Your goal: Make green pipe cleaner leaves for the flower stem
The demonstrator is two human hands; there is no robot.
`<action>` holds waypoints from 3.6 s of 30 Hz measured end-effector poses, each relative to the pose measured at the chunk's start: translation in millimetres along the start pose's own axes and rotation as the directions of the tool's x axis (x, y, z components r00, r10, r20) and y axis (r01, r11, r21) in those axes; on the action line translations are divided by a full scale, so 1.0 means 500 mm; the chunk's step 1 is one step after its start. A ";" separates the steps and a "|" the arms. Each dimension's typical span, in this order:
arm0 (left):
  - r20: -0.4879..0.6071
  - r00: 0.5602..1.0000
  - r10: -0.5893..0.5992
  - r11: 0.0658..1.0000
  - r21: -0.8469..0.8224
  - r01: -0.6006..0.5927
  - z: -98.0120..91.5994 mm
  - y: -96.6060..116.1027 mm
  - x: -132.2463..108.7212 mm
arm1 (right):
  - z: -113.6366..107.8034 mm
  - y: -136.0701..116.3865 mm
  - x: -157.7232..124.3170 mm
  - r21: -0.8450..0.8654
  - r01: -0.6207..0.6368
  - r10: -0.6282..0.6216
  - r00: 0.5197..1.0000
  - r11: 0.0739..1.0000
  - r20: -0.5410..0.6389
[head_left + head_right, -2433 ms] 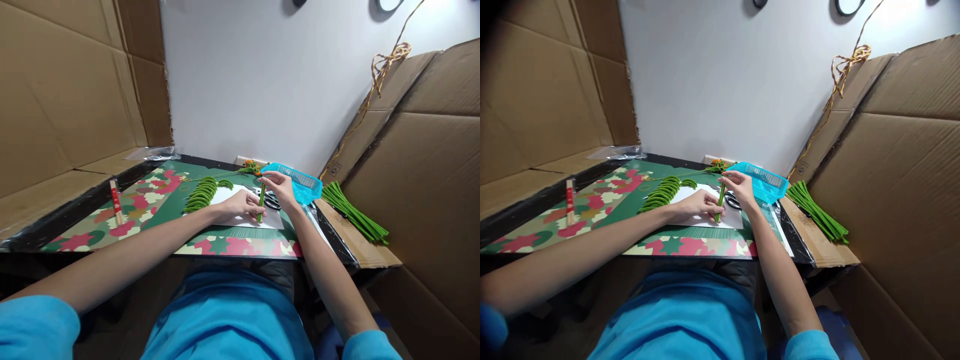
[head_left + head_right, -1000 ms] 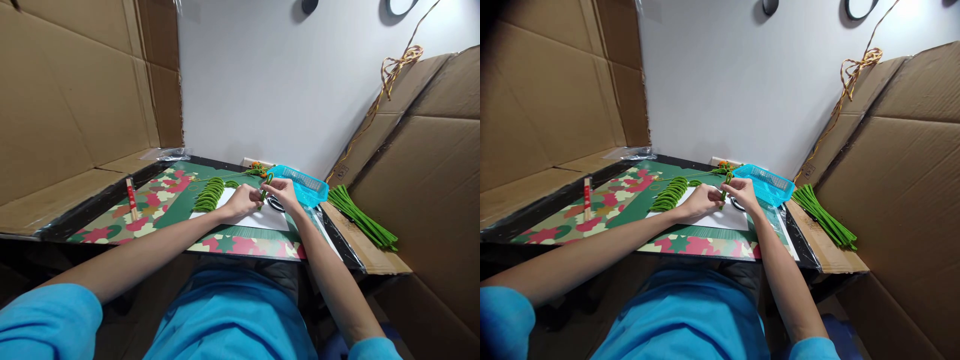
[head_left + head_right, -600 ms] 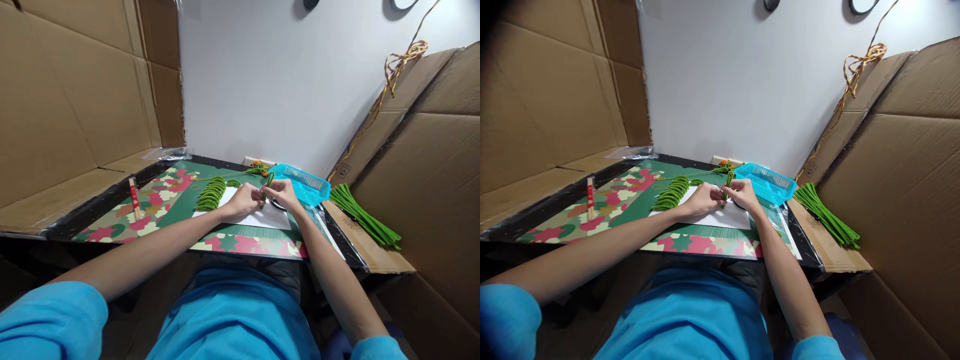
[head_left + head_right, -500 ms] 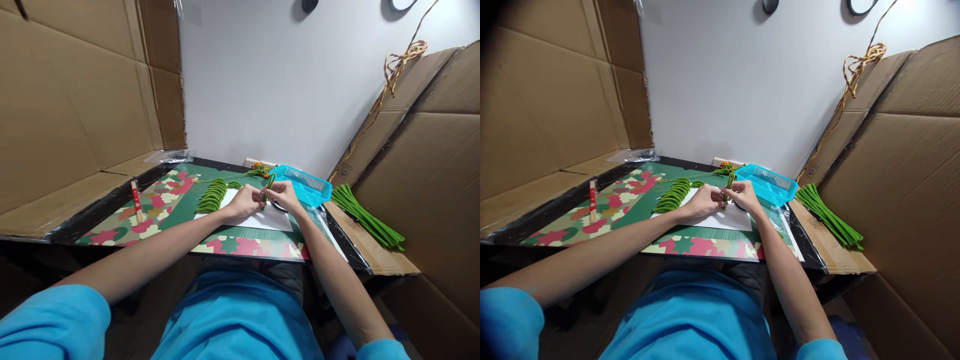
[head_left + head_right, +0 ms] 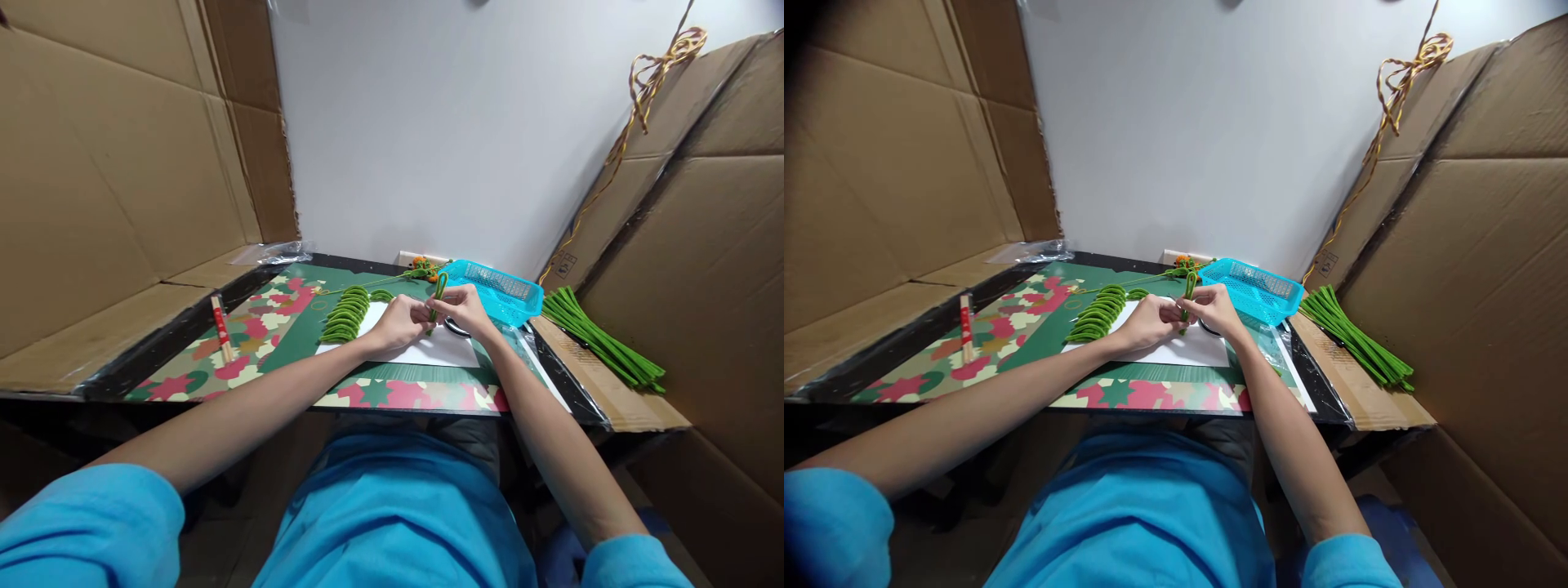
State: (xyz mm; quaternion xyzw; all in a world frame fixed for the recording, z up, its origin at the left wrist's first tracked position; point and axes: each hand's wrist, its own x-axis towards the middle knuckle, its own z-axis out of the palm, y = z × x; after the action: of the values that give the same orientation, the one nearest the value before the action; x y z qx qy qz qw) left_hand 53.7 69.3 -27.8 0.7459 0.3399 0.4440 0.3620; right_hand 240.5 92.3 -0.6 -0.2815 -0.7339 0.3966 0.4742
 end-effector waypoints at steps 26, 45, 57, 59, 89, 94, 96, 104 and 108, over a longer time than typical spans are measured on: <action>-0.293 0.952 -0.086 0.974 -0.227 0.018 -0.010 0.041 0.014 | -0.021 0.002 0.014 0.379 0.018 0.131 0.922 0.925 -0.365; -0.497 0.867 0.015 0.983 -0.152 -0.104 -0.033 0.071 0.019 | 0.000 0.010 -0.006 0.017 -0.153 0.146 0.969 0.988 0.201; -0.103 0.995 0.003 0.994 -0.107 -0.014 -0.011 0.050 0.010 | -0.010 -0.002 0.006 0.310 -0.062 0.129 0.971 0.949 -0.200; -0.145 0.988 -0.054 0.980 -0.197 0.025 -0.011 0.051 0.014 | -0.010 -0.002 0.006 0.311 -0.058 0.130 0.968 0.949 -0.216; -0.362 0.923 0.132 0.988 -0.031 -0.154 -0.020 0.044 0.007 | -0.005 0.000 0.003 0.484 -0.117 0.209 0.968 0.867 -0.139; -0.384 0.912 0.146 0.981 -0.062 -0.183 -0.019 0.047 0.007 | -0.005 -0.004 0.002 0.511 -0.128 0.219 0.968 0.850 -0.123; -0.386 0.910 0.151 0.979 -0.067 -0.190 -0.020 0.048 0.007 | -0.005 -0.005 0.001 0.516 -0.132 0.223 0.968 0.846 -0.118; -0.407 0.895 0.184 0.977 -0.022 -0.211 -0.022 0.047 0.006 | -0.006 -0.009 -0.001 0.517 -0.153 0.233 0.968 0.842 -0.093; -0.417 0.885 0.205 0.973 -0.008 -0.229 -0.021 0.050 0.005 | -0.007 -0.007 0.000 0.514 -0.153 0.230 0.969 0.844 -0.089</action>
State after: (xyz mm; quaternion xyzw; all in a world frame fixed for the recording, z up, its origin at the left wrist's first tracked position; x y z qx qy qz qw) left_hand 49.8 61.2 -2.2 0.6578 0.3104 0.6388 0.2509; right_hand 243.5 91.6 3.4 -0.2483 -0.5360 0.5977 0.5420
